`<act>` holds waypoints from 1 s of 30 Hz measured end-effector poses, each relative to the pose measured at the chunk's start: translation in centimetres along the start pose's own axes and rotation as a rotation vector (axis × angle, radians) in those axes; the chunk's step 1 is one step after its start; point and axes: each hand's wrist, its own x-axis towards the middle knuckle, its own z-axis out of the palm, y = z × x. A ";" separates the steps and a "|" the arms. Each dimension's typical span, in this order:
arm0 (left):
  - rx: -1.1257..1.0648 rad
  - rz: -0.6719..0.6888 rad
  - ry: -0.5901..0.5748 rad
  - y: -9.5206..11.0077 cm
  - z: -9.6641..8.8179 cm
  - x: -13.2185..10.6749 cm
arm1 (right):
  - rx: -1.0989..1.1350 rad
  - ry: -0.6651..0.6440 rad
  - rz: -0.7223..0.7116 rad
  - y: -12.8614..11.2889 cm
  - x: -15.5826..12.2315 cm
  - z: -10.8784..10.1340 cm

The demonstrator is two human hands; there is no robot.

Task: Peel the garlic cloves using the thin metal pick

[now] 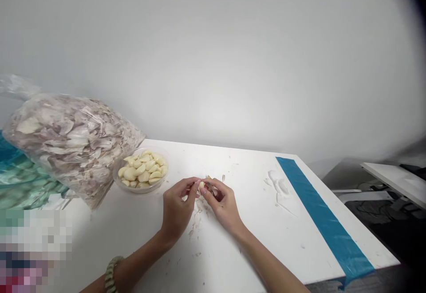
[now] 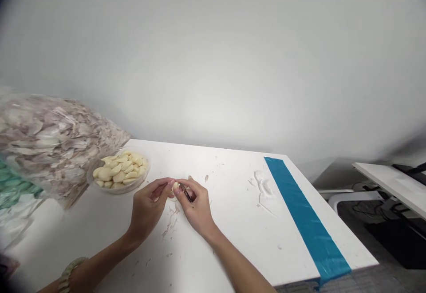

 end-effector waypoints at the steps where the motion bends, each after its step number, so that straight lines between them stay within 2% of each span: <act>1: 0.039 0.036 0.003 0.0 0.0 0.1 | 0.022 -0.003 0.012 0.1 0.0 0.0; 4: 0.138 0.137 0.013 -0.2 -0.1 0.2 | 0.020 0.002 -0.004 0.3 0.0 0.0; 9: 0.182 0.219 -0.004 -0.3 -0.2 0.2 | -0.104 0.066 -0.086 0.0 0.1 -0.2; 14: 0.205 0.305 0.039 -0.4 -0.1 0.0 | -0.049 0.112 -0.046 -0.4 -0.2 0.1; 17: 0.184 0.288 0.042 -0.5 -0.1 -0.1 | 0.064 0.112 0.036 -0.2 -0.4 0.3; 20: 0.167 0.216 0.044 -0.4 -0.2 0.0 | 0.170 0.075 0.091 0.0 -0.4 0.4; 25: 0.122 0.092 0.053 -0.2 -0.2 0.2 | 0.238 0.051 0.095 0.0 -0.4 0.4; 30: 0.092 0.075 0.073 -0.1 -0.2 0.2 | 0.262 0.065 0.092 -0.3 -0.4 0.4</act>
